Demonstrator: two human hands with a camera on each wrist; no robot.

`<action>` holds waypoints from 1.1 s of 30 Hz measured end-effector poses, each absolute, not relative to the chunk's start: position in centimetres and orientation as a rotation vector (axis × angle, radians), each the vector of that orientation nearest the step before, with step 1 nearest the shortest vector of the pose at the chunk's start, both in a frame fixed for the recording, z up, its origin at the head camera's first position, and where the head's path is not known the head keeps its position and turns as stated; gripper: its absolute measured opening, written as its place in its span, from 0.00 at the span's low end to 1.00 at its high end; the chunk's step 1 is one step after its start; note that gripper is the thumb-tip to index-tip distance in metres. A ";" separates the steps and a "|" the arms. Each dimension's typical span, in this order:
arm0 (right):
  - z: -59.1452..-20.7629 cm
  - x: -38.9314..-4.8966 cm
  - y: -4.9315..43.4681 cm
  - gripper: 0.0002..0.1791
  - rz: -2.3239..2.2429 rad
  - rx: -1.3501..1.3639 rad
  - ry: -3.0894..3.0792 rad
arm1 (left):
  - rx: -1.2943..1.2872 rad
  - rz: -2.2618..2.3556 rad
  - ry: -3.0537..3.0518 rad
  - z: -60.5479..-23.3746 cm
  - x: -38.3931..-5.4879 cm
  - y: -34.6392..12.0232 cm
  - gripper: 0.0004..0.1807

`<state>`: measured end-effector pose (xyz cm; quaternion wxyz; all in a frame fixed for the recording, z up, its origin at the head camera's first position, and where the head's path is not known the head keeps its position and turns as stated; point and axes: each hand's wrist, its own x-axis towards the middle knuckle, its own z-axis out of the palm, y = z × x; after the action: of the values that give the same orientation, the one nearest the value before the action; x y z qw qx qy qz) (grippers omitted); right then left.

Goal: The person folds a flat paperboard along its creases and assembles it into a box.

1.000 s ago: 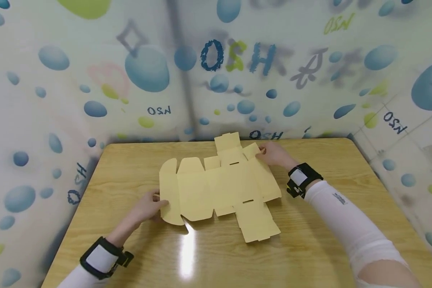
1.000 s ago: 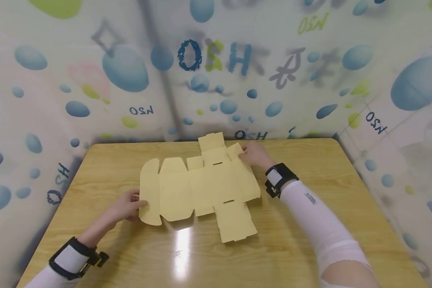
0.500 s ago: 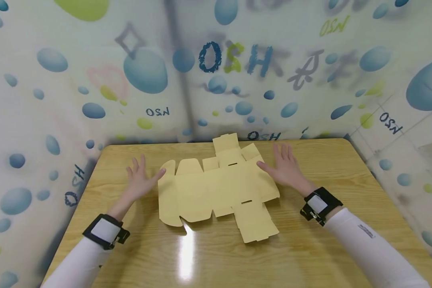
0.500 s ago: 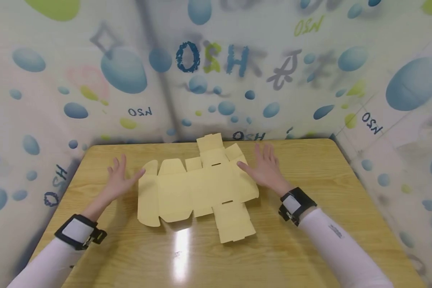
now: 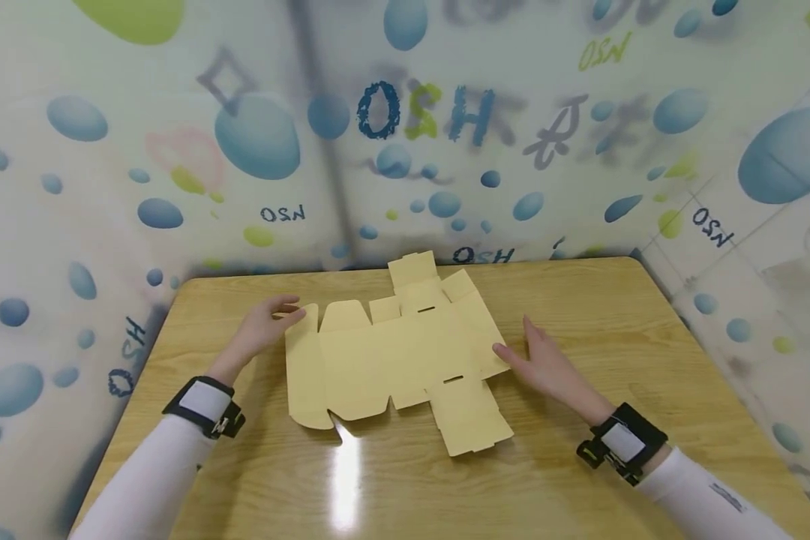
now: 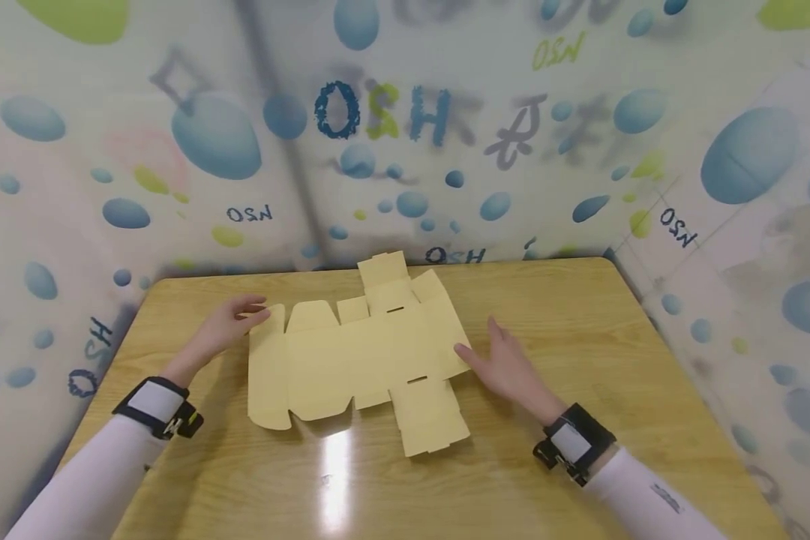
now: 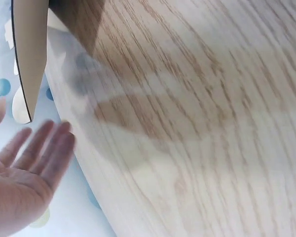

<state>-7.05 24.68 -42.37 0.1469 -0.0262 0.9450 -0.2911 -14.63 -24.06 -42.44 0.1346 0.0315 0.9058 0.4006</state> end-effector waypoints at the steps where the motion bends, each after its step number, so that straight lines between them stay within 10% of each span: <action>1: -42.3 -6.9 24.6 0.55 -0.856 -0.069 2.708 | 0.100 1.158 2.652 -42.5 -14.8 -23.9 0.32; 11: -42.5 -9.1 24.0 0.24 -1.193 -0.082 2.603 | 0.170 1.195 2.720 -42.1 -13.8 -24.0 0.16; 33: -41.0 -20.9 21.5 0.21 -0.724 -0.369 2.755 | 0.153 1.365 2.158 -40.6 -2.5 -20.4 0.35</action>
<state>-20.88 21.49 -41.03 0.1341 -0.1274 0.9505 -0.2496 -2.54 -20.39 -40.61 0.2878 0.0574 0.8080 0.5110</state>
